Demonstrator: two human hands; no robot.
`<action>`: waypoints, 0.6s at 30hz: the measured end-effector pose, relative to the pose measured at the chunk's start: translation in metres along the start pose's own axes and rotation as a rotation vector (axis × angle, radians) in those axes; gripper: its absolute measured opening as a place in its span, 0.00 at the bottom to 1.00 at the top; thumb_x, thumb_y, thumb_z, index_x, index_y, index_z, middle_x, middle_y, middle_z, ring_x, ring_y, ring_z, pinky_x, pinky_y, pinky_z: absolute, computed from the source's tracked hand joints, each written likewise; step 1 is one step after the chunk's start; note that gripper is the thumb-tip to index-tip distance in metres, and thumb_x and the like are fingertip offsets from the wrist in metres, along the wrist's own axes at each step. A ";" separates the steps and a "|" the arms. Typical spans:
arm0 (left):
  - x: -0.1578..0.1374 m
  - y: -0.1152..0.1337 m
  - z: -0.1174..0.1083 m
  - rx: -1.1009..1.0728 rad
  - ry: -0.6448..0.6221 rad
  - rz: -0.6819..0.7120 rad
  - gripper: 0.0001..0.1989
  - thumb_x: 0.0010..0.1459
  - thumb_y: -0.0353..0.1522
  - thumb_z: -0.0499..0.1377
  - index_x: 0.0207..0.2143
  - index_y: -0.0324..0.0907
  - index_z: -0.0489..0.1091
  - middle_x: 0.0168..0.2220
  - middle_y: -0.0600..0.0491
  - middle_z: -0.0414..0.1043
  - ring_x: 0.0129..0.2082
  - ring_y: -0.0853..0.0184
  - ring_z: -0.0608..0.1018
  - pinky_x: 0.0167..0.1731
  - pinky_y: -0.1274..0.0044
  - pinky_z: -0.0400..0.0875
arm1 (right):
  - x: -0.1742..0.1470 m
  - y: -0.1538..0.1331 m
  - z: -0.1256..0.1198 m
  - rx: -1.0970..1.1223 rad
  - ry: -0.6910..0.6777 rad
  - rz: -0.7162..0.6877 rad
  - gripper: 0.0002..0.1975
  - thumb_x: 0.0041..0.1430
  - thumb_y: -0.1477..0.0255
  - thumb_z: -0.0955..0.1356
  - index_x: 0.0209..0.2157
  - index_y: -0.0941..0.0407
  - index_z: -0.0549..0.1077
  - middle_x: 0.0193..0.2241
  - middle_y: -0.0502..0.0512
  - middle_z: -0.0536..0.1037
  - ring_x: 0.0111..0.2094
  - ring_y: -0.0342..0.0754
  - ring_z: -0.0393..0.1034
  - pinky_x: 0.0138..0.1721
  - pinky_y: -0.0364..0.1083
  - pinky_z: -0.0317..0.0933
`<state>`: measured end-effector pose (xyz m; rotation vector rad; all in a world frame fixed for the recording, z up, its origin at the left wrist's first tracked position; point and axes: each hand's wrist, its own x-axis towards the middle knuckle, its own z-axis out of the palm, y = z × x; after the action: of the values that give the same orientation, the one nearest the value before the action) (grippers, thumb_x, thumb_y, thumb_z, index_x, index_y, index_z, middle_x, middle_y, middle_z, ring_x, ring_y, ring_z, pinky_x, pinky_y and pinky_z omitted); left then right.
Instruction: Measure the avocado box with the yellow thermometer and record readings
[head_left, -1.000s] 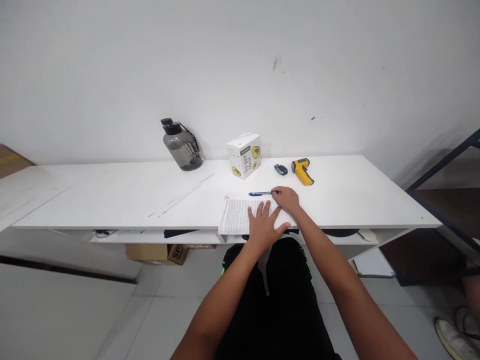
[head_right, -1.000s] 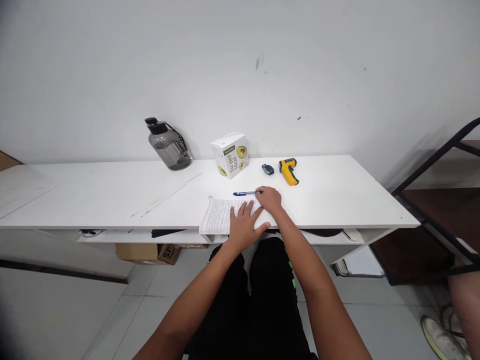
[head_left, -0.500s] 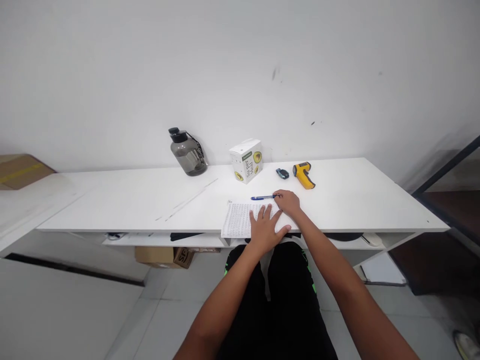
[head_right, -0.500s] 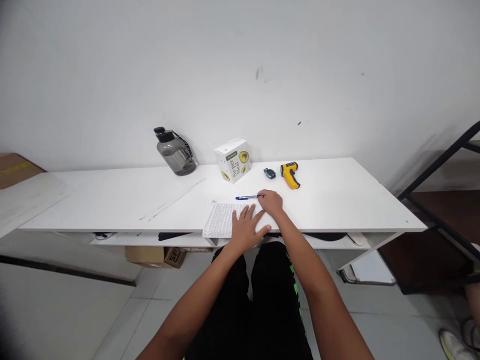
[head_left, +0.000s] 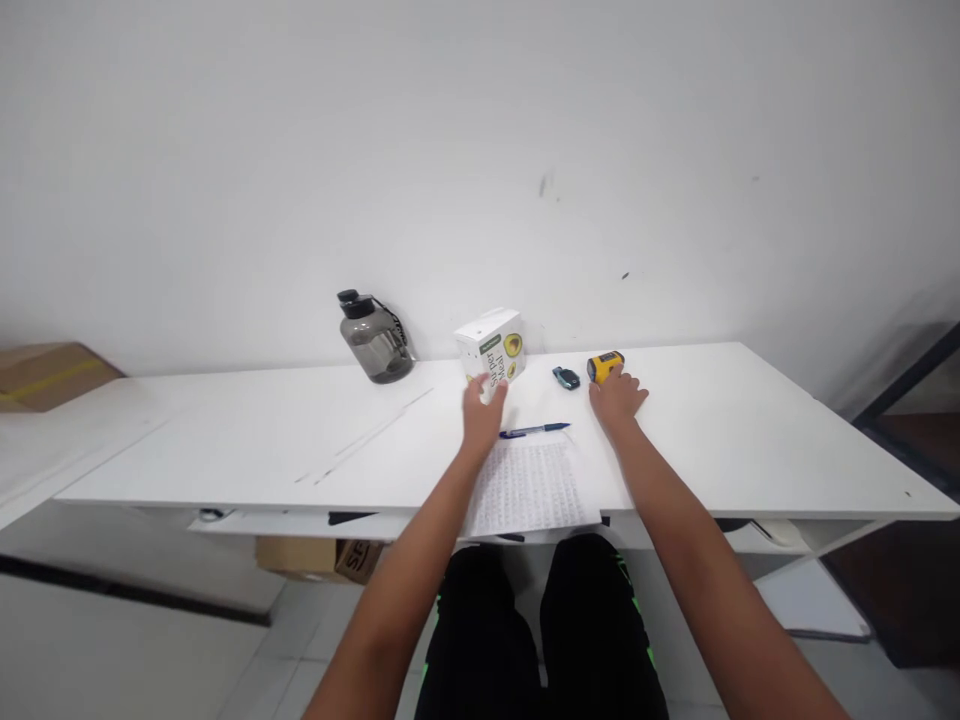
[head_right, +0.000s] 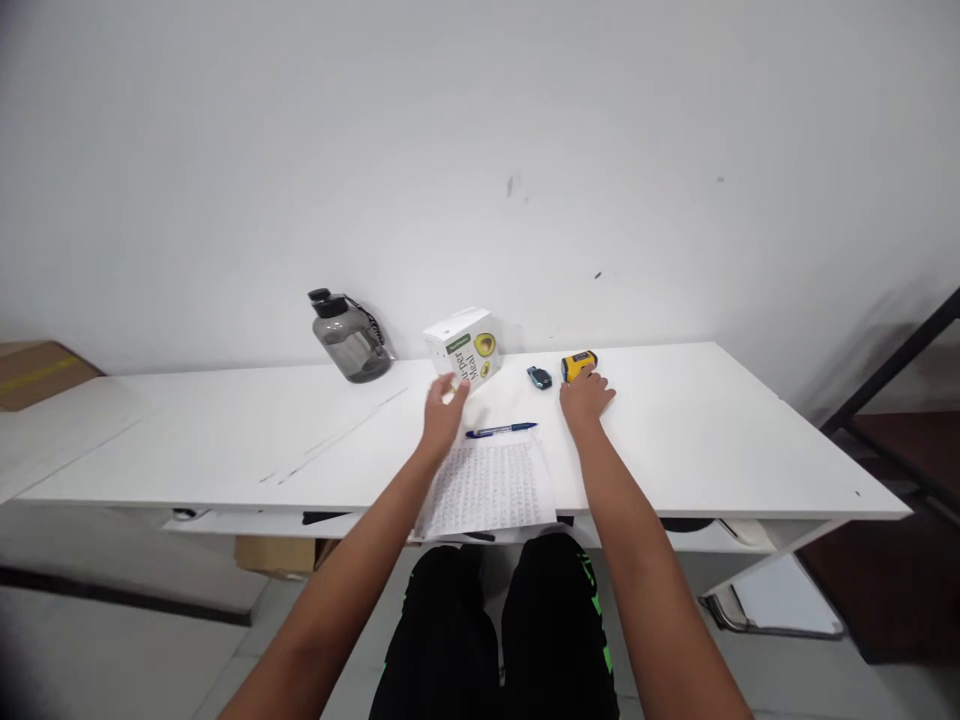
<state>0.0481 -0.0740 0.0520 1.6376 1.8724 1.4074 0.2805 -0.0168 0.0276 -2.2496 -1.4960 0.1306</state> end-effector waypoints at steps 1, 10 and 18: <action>0.016 -0.009 0.004 0.011 0.071 -0.065 0.35 0.61 0.45 0.62 0.66 0.39 0.62 0.67 0.37 0.67 0.68 0.53 0.68 0.66 0.62 0.64 | 0.002 0.000 0.000 -0.011 -0.011 0.014 0.32 0.70 0.64 0.64 0.69 0.66 0.58 0.60 0.79 0.70 0.61 0.66 0.64 0.57 0.61 0.57; 0.076 -0.053 0.025 -0.073 -0.027 -0.265 0.45 0.44 0.46 0.76 0.59 0.46 0.60 0.61 0.40 0.72 0.62 0.45 0.74 0.65 0.51 0.63 | 0.003 0.007 -0.014 -0.008 -0.067 0.087 0.24 0.62 0.61 0.70 0.55 0.61 0.72 0.51 0.70 0.77 0.56 0.64 0.70 0.54 0.57 0.61; 0.073 -0.056 0.013 -0.611 -0.172 -0.217 0.34 0.41 0.40 0.78 0.49 0.42 0.71 0.52 0.43 0.80 0.52 0.53 0.82 0.55 0.60 0.77 | -0.011 0.003 -0.015 0.791 0.058 -0.114 0.28 0.54 0.57 0.71 0.55 0.52 0.74 0.43 0.55 0.81 0.42 0.54 0.72 0.47 0.52 0.66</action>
<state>0.0015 0.0026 0.0280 1.1716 1.2966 1.4898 0.2828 -0.0322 0.0378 -1.5174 -1.2367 0.5163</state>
